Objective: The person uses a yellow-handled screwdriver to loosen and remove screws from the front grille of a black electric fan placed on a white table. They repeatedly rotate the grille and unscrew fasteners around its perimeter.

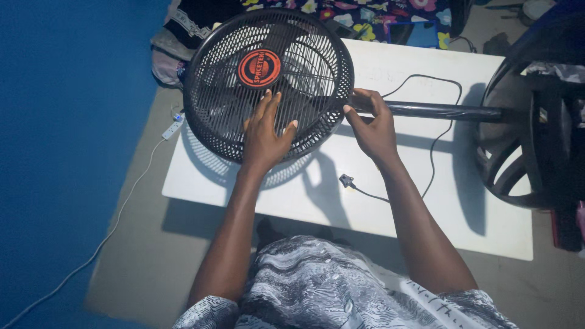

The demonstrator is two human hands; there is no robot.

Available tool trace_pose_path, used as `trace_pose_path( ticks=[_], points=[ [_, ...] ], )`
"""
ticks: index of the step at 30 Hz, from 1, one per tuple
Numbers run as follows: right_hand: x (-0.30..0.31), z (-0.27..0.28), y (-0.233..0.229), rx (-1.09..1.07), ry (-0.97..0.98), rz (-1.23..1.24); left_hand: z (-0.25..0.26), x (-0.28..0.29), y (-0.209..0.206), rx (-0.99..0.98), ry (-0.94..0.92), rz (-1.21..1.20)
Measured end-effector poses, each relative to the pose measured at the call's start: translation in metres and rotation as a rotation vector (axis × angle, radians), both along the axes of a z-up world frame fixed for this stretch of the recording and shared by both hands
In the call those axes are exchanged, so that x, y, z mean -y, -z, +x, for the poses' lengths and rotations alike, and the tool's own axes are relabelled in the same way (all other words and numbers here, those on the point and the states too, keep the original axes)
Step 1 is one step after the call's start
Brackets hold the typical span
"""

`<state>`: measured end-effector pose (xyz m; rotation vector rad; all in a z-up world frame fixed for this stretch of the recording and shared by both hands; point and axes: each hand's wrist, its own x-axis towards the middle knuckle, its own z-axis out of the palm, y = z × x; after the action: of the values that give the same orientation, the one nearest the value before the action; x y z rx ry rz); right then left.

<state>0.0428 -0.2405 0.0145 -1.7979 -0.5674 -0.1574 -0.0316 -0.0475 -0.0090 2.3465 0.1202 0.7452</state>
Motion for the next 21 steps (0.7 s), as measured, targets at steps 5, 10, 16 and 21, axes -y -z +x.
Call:
trace_pose_path(
  ticks=[5,10,16,21],
  points=[
    [0.005,0.0,-0.001,0.022,0.052,-0.034,0.003,0.0,-0.005,-0.018,0.019,-0.014],
    [0.005,0.0,0.0,0.028,0.092,-0.001,0.01,-0.008,-0.008,-0.034,0.063,-0.019],
    [-0.011,-0.005,-0.002,0.018,0.156,0.001,0.013,-0.029,-0.012,0.024,0.141,-0.001],
    [-0.023,-0.013,-0.001,0.022,0.207,0.045,0.013,-0.046,-0.017,0.009,0.179,-0.001]
  ],
)
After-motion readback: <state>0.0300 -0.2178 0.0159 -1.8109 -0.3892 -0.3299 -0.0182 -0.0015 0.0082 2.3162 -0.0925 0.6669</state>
